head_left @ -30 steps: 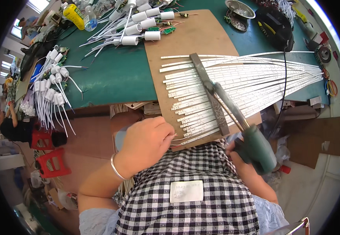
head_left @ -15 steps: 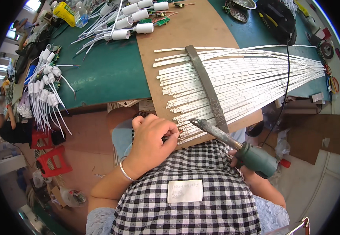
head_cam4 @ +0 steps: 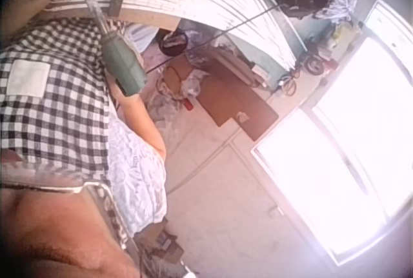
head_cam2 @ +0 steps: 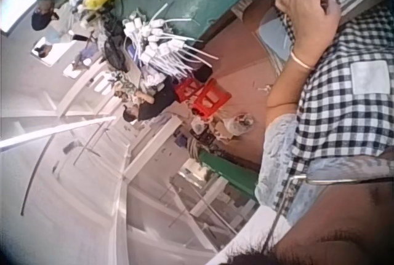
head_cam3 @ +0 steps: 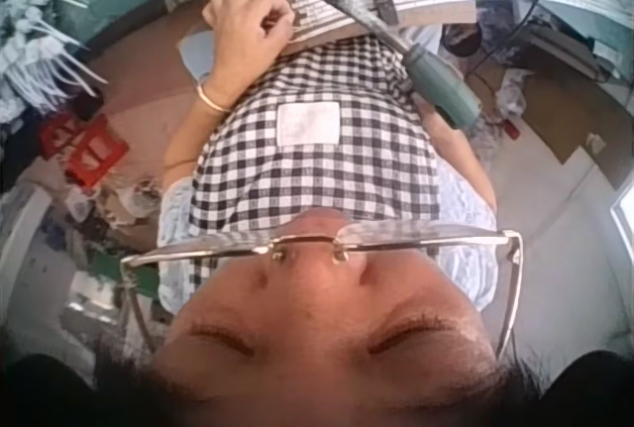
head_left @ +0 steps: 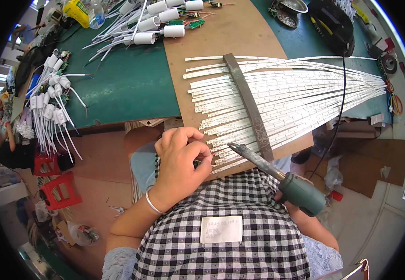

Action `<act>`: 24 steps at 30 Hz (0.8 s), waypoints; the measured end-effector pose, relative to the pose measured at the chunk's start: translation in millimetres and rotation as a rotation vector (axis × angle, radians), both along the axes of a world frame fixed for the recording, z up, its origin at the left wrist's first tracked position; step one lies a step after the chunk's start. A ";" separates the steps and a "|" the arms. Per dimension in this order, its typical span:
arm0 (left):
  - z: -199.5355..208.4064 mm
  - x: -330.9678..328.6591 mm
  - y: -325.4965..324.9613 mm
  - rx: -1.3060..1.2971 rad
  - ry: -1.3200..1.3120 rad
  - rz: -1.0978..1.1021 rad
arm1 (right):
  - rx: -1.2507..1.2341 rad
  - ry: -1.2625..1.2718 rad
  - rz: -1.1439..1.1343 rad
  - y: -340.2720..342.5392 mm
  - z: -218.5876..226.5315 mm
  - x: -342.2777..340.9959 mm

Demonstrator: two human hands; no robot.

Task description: The person uses a soldering iron to attach wires to LED strips laid out on a wooden board. They repeatedly pick up LED strips, align the wires, and apply solder to secure the connections.

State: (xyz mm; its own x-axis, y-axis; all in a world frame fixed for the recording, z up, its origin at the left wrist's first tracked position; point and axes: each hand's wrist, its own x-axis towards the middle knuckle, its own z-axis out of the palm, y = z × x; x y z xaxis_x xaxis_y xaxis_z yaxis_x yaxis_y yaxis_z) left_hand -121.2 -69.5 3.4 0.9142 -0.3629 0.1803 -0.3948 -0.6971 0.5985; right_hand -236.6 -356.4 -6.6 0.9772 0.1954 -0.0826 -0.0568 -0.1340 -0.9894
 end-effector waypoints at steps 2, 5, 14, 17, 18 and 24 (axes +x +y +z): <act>0.7 2.9 5.4 -0.080 -0.043 -0.081 | 0.100 0.049 -0.054 0.3 -3.8 -5.4; 0.5 2.7 12.6 -0.136 -0.018 -0.187 | 0.316 0.182 -0.127 11.3 3.1 -1.9; -3.8 -6.5 13.7 -0.008 -0.030 -0.252 | 0.544 0.104 -0.066 78.2 5.0 74.3; -5.5 -6.1 15.7 -0.061 0.029 -0.201 | 0.466 -0.009 -0.037 78.4 -1.2 70.4; -6.0 -5.6 15.7 -0.086 0.060 -0.176 | 0.451 -0.025 -0.036 78.5 -3.9 70.4; -3.3 -2.5 5.0 -0.036 -0.039 -0.079 | 0.519 0.025 -0.066 84.4 -12.0 75.9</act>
State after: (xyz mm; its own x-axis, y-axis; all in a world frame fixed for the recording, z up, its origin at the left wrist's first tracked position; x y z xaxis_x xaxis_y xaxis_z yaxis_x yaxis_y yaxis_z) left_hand -123.7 -64.5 0.0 0.8750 -0.4263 0.2295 -0.4712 -0.6408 0.6060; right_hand -160.7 -272.0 -18.6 0.9878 0.1548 -0.0144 -0.0728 0.3782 -0.9229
